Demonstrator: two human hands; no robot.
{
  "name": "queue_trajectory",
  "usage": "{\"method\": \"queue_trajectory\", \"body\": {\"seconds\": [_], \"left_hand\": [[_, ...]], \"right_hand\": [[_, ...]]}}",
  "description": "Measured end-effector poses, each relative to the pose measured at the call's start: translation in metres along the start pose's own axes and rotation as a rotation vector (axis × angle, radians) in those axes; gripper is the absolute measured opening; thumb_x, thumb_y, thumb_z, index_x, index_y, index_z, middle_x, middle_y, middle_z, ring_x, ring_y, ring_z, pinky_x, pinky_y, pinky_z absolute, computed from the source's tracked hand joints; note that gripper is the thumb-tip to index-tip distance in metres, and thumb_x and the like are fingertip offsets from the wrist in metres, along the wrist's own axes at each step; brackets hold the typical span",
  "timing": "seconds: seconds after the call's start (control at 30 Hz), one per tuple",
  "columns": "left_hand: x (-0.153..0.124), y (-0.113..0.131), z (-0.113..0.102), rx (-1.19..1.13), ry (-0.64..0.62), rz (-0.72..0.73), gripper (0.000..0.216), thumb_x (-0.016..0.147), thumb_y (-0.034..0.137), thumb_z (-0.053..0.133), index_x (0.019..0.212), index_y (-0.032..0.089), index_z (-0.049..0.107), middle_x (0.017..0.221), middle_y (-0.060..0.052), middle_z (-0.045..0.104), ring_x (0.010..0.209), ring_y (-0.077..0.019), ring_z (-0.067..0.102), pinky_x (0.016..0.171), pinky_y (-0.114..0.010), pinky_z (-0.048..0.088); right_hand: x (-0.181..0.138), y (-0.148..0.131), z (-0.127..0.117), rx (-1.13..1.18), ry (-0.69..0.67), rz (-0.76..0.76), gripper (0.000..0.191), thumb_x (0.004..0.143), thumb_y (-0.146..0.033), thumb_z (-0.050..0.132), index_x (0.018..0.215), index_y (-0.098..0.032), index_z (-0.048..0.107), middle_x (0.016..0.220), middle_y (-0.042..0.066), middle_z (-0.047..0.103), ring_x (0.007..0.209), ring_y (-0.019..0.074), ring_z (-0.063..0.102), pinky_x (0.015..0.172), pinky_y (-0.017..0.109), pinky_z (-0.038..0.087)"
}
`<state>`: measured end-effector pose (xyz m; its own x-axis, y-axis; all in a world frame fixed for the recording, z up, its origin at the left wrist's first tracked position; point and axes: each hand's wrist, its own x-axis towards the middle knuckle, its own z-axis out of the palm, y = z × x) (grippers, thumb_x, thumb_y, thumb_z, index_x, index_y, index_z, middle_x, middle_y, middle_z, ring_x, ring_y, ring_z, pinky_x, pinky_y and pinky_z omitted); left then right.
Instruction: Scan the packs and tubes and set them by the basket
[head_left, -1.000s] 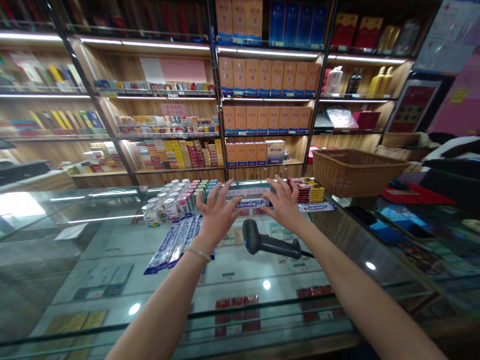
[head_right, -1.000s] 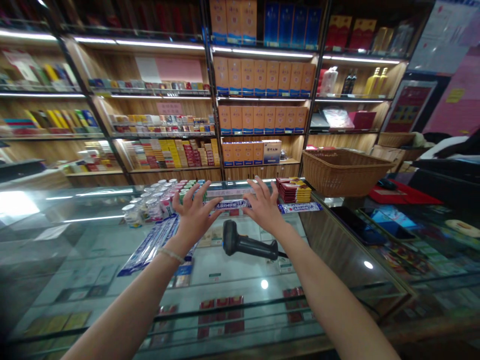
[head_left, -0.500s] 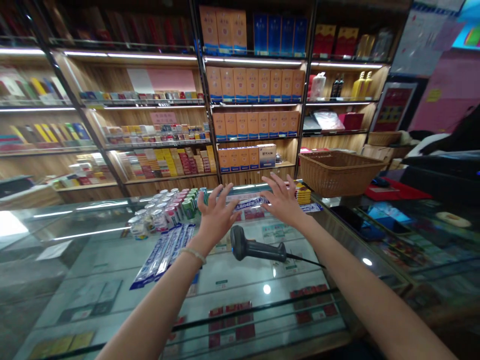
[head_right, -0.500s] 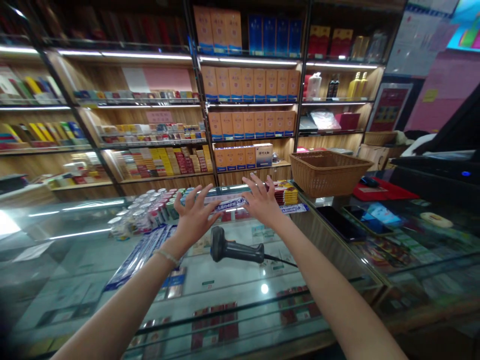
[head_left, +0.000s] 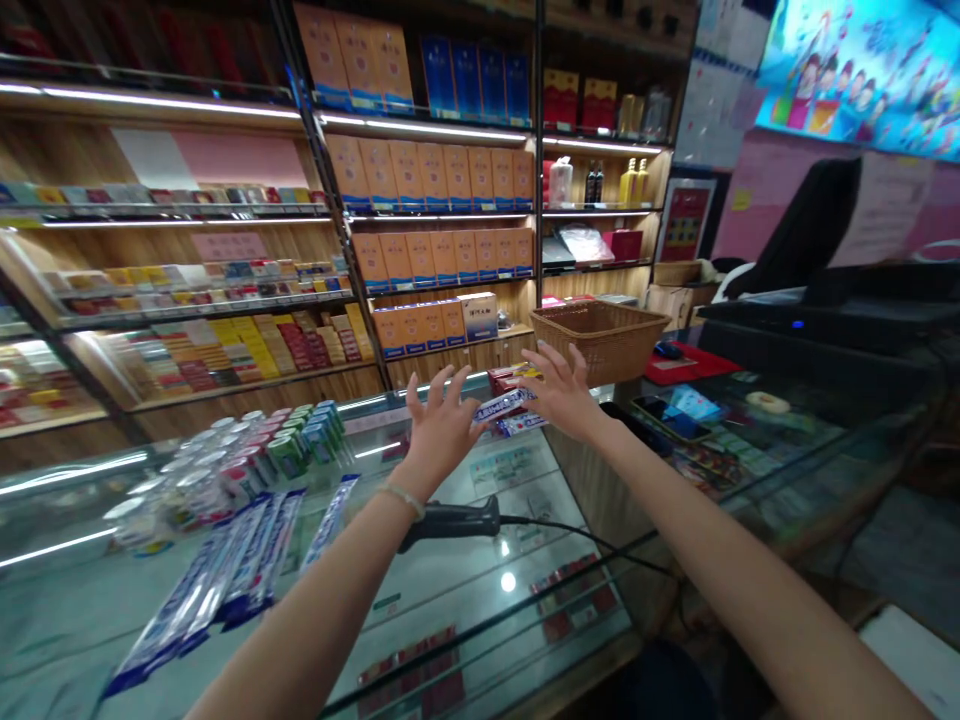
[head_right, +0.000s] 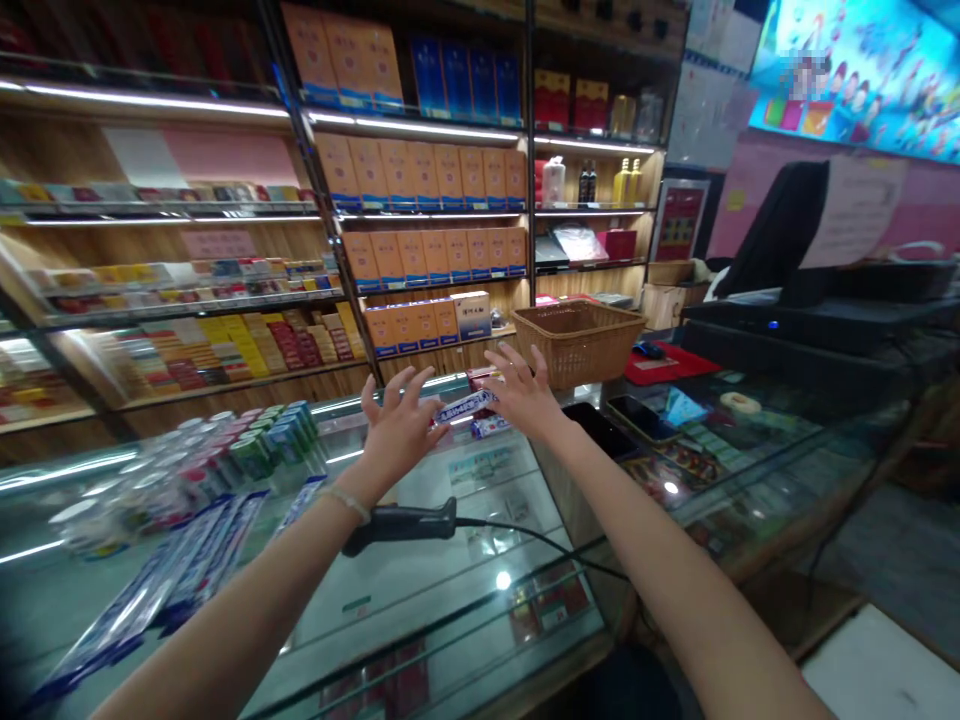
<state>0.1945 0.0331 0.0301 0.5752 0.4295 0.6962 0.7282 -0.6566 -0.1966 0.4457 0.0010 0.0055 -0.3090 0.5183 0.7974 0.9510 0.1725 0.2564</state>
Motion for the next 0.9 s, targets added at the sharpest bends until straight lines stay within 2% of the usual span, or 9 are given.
{"method": "queue_trajectory", "body": {"seconds": [0.2,0.37,0.53,0.9], "left_hand": [[0.029,0.033,0.024,-0.054,0.0,0.037,0.013,0.084,0.031,0.077,0.097,0.026,0.079,0.159,-0.011,0.054,0.15,-0.0396,0.04,0.125,-0.074,0.01],[0.044,0.053,0.042,-0.083,-0.028,0.04,0.012,0.084,0.029,0.077,0.095,0.025,0.078,0.159,-0.011,0.054,0.15,-0.0394,0.041,0.124,-0.074,0.016],[0.047,0.061,0.056,-0.056,-0.066,0.038,0.014,0.084,0.029,0.077,0.097,0.024,0.079,0.158,-0.012,0.054,0.149,-0.04,0.042,0.123,-0.074,0.018],[0.045,0.059,0.084,-0.011,-0.171,0.048,0.019,0.082,0.03,0.077,0.098,0.024,0.082,0.161,-0.015,0.05,0.15,-0.0421,0.039,0.122,-0.076,0.019]], "right_hand": [[-0.019,0.04,-0.009,-0.023,-0.092,0.083,0.026,0.091,-0.034,0.073,0.117,-0.03,0.073,0.163,0.008,0.048,0.157,0.0333,0.029,0.129,0.065,0.006],[-0.036,0.061,-0.006,-0.036,-0.119,0.121,0.025,0.09,-0.034,0.074,0.115,-0.029,0.073,0.163,0.009,0.048,0.157,0.0333,0.029,0.128,0.066,0.009],[-0.046,0.067,0.005,-0.022,-0.13,0.143,0.024,0.088,-0.029,0.075,0.112,-0.028,0.073,0.162,0.01,0.048,0.156,0.0333,0.03,0.127,0.068,0.011],[-0.053,0.064,0.042,-0.005,-0.204,0.13,0.025,0.085,-0.027,0.079,0.109,-0.026,0.074,0.162,0.011,0.048,0.157,0.0336,0.029,0.127,0.068,0.01]]}}
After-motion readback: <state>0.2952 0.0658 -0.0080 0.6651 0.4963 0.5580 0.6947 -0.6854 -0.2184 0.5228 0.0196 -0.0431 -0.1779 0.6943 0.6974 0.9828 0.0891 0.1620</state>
